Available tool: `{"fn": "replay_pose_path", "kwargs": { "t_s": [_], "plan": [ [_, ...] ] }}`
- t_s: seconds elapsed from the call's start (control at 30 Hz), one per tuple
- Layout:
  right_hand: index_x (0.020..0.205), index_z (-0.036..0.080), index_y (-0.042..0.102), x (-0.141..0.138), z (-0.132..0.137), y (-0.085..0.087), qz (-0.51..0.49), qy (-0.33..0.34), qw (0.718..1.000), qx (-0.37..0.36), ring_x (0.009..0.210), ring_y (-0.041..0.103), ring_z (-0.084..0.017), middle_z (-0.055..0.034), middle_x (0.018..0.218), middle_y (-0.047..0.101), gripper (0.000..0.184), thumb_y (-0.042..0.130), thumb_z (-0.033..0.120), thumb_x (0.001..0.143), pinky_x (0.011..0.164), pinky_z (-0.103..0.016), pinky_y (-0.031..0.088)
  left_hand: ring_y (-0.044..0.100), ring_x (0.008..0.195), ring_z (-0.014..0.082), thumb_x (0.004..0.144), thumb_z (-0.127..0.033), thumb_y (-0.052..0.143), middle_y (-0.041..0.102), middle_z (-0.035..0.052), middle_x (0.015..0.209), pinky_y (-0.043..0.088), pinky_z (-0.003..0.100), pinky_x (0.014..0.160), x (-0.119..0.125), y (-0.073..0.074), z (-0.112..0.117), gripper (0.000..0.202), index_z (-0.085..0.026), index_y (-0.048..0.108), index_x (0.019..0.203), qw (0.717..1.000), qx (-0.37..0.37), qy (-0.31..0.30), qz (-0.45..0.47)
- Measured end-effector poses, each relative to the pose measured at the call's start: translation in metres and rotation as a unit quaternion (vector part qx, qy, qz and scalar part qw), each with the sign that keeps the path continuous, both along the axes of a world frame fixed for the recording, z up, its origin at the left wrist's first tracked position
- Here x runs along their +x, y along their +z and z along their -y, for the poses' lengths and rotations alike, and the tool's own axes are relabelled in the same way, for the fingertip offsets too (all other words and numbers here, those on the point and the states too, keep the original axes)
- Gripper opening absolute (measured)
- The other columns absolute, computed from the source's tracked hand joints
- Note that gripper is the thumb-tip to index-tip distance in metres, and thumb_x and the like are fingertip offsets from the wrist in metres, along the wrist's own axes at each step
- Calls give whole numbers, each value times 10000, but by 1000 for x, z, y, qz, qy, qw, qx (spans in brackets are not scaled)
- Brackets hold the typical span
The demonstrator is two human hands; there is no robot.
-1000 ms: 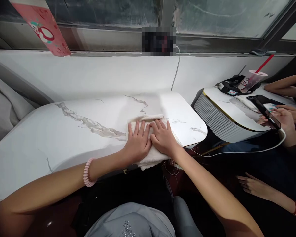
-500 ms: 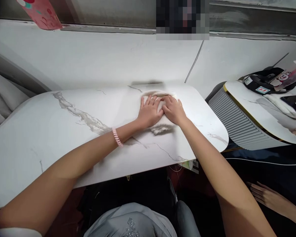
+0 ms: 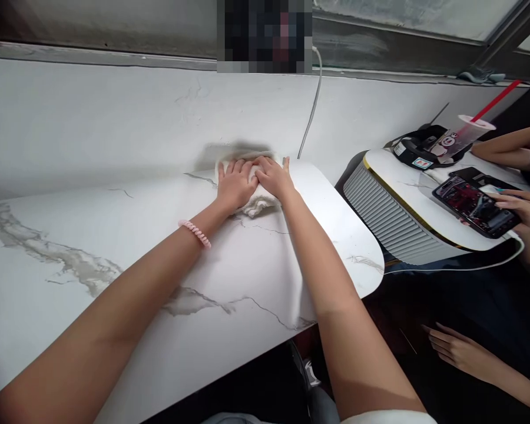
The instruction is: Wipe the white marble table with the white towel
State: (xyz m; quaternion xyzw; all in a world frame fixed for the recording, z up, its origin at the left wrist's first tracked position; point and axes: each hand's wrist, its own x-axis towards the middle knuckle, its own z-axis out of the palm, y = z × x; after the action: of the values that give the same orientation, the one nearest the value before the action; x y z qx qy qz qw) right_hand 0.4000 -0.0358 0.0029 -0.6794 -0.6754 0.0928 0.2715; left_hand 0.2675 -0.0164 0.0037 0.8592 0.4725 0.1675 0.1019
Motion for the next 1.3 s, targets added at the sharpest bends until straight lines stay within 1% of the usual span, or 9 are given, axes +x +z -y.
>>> {"fn": "replay_pose_path", "kwargs": {
  "t_s": [0.07, 0.2, 0.4, 0.53, 0.67, 0.83, 0.93, 1.1, 1.3],
  "plan": [
    [1118, 240, 552, 1, -2, 0, -10, -4, 1000, 2, 1234, 516, -224, -20, 1281, 599, 331, 325, 213, 879, 1171, -631, -68, 250, 1458, 261, 954, -363, 239, 404, 74, 1528, 48, 529, 1213, 2, 0, -5, 556, -186, 424, 1448, 1000, 9, -2, -3],
    [1126, 238, 551, 2, -2, -1, -23, 6, 1000, 6, 1271, 481, -211, -32, 1294, 589, 319, 306, 246, 923, 1190, -598, 4, 232, 1467, 263, 966, -360, 226, 379, 88, 1544, 61, 514, 1215, 4, 0, -3, 561, -163, 403, 1461, 1000, 17, 1, -13],
    [1157, 242, 556, -2, 27, 1, -8, 31, 999, 6, 1280, 476, -230, -58, 1315, 577, 336, 301, 361, 975, 1171, -590, 119, 171, 1489, 292, 987, -352, 212, 282, 126, 1589, 80, 533, 1204, 3, 3, 32, 577, -126, 326, 1505, 998, 5, 29, -52],
    [1190, 244, 546, 2, 64, 2, 31, 62, 998, 11, 1286, 474, -257, -80, 1313, 580, 344, 330, 388, 964, 1150, -594, 176, 160, 1485, 326, 983, -334, 226, 271, 163, 1586, 90, 556, 1195, 3, 4, 74, 583, -90, 322, 1504, 998, 12, 31, -57],
    [1228, 243, 530, 12, 117, 3, 66, 79, 995, 7, 1302, 466, -273, -94, 1315, 578, 385, 311, 422, 967, 1147, -593, 208, 131, 1483, 362, 976, -319, 238, 247, 201, 1584, 76, 587, 1187, 8, 3, 125, 599, -43, 301, 1504, 998, 6, 12, -65],
    [1332, 195, 473, 27, 194, 3, 108, 27, 993, -35, 1436, 314, -260, -126, 1475, 448, 487, 245, 450, 985, 1196, -546, 166, 117, 1477, 396, 963, -350, 288, 233, 218, 1583, 76, 633, 1171, 19, 0, 185, 634, -26, 280, 1508, 997, 12, -57, -57],
    [1343, 191, 467, 34, 226, 3, 115, 3, 992, -50, 1457, 275, -243, -127, 1489, 437, 508, 237, 467, 984, 1213, -523, 150, 139, 1467, 419, 959, -373, 322, 237, 243, 1574, 110, 654, 1159, 25, -1, 209, 651, -9, 295, 1498, 994, 26, -98, -48],
    [1315, 212, 496, 38, 232, 4, 99, -12, 994, -53, 1444, 302, -244, -102, 1477, 453, 502, 221, 472, 985, 1212, -523, 163, 167, 1462, 416, 962, -364, 308, 289, 245, 1554, 138, 658, 1156, 31, -3, 217, 638, 3, 326, 1483, 993, 54, -102, -39],
    [1203, 225, 544, 44, 192, 7, 78, -7, 997, -19, 1351, 428, -258, -105, 1391, 530, 449, 256, 479, 971, 1178, -525, 230, 176, 1464, 404, 962, -368, 292, 292, 241, 1555, 135, 636, 1166, 40, -3, 184, 644, 8, 319, 1485, 994, 43, -92, -35]
  ]
}}
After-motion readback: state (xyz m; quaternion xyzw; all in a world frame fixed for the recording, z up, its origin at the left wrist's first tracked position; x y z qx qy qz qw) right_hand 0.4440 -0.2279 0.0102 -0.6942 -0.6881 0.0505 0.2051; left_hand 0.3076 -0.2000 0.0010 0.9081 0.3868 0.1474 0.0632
